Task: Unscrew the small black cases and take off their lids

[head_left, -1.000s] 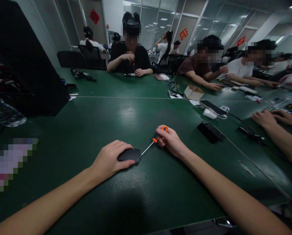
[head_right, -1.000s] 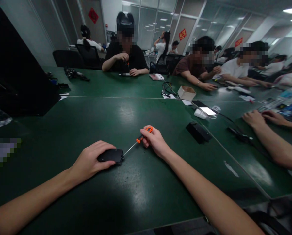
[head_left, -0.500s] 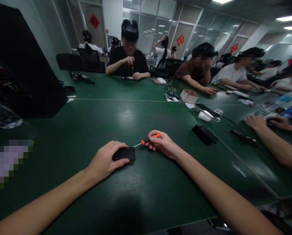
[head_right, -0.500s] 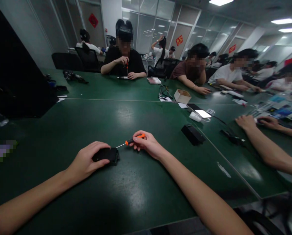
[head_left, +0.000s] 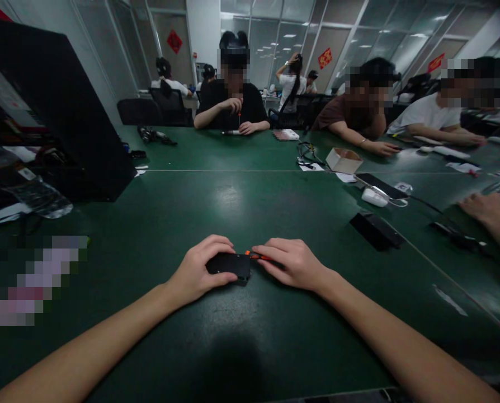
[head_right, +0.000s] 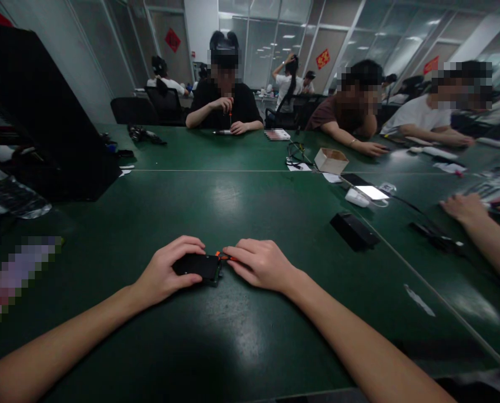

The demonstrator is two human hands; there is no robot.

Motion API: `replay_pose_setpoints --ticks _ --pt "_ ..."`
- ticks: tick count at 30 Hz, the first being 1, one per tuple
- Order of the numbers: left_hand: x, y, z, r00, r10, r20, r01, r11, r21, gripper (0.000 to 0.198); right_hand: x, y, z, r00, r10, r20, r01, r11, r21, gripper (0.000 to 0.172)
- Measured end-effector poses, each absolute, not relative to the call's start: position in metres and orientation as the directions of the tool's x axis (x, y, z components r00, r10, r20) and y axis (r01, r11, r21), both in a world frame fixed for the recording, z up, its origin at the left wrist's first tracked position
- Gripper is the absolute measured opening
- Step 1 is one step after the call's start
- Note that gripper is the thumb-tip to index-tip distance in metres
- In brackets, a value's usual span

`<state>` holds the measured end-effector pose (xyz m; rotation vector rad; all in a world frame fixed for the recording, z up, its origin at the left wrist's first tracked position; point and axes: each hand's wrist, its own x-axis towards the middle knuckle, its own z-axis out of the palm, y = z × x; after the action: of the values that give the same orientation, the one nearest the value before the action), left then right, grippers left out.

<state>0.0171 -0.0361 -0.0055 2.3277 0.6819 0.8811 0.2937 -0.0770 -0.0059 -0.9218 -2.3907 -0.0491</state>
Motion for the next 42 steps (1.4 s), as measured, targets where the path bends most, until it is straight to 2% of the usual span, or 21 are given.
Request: replay_pose_setpoints --ticks 3,6,10,13,16,21,25,28,32,35,38,42 --pt "0.012 -0.028 -0.001 0.708 0.609 0.357 0.253 -0.691 0.678 0.051 0.293 -0.079 -0.007 -0.584 0.620 0.524 0.653 0.742 -0.150 0.030" --pt "0.005 -0.017 0.003 0.749 0.624 0.226 0.325 -0.641 0.695 0.067 0.292 -0.079 -0.009 -0.580 0.636 0.509 0.676 0.724 -0.135 0.031" --pt "0.000 -0.010 0.004 0.732 0.668 0.134 0.432 -0.606 0.668 0.050 0.287 -0.077 -0.013 -0.583 0.635 0.507 0.695 0.713 -0.093 0.033" --pt "0.001 -0.010 0.003 0.703 0.698 0.137 0.448 -0.584 0.677 0.049 0.283 -0.076 -0.016 -0.572 0.652 0.498 0.694 0.708 -0.130 0.033" --pt "0.002 -0.011 0.001 0.694 0.707 0.135 0.442 -0.566 0.695 0.050 0.279 -0.077 -0.016 -0.522 0.710 0.472 0.696 0.675 -0.245 0.034" --pt "0.002 -0.012 0.001 0.690 0.708 0.152 0.430 -0.570 0.700 0.050 0.276 -0.073 -0.013 -0.409 0.843 0.348 0.564 0.534 -0.631 0.030" --pt "0.004 -0.014 0.003 0.691 0.699 0.186 0.421 -0.598 0.682 0.050 0.275 -0.068 -0.012 -0.412 0.877 0.246 0.542 0.453 -0.708 0.028" --pt "0.005 -0.017 0.007 0.693 0.687 0.219 0.394 -0.616 0.682 0.047 0.278 -0.068 -0.013 -0.405 0.875 0.267 0.552 0.466 -0.692 0.028" --pt "0.007 -0.019 0.007 0.652 0.734 0.189 0.354 -0.516 0.780 0.043 0.291 -0.068 -0.015 -0.452 0.838 0.306 0.625 0.542 -0.562 0.025" --pt "0.008 -0.015 0.002 0.587 0.794 0.159 0.252 -0.366 0.896 0.044 0.302 -0.065 -0.016 -0.425 0.859 0.286 0.717 0.512 -0.472 0.024" --pt "0.010 -0.009 -0.006 0.471 0.875 0.111 0.077 -0.166 0.983 0.044 0.307 -0.062 -0.017 -0.363 0.889 0.281 0.802 0.451 -0.391 0.026" --pt "0.013 0.000 -0.010 0.360 0.933 -0.015 -0.195 0.090 0.977 0.055 0.303 -0.062 -0.015 -0.348 0.890 0.295 0.846 0.434 -0.309 0.025"
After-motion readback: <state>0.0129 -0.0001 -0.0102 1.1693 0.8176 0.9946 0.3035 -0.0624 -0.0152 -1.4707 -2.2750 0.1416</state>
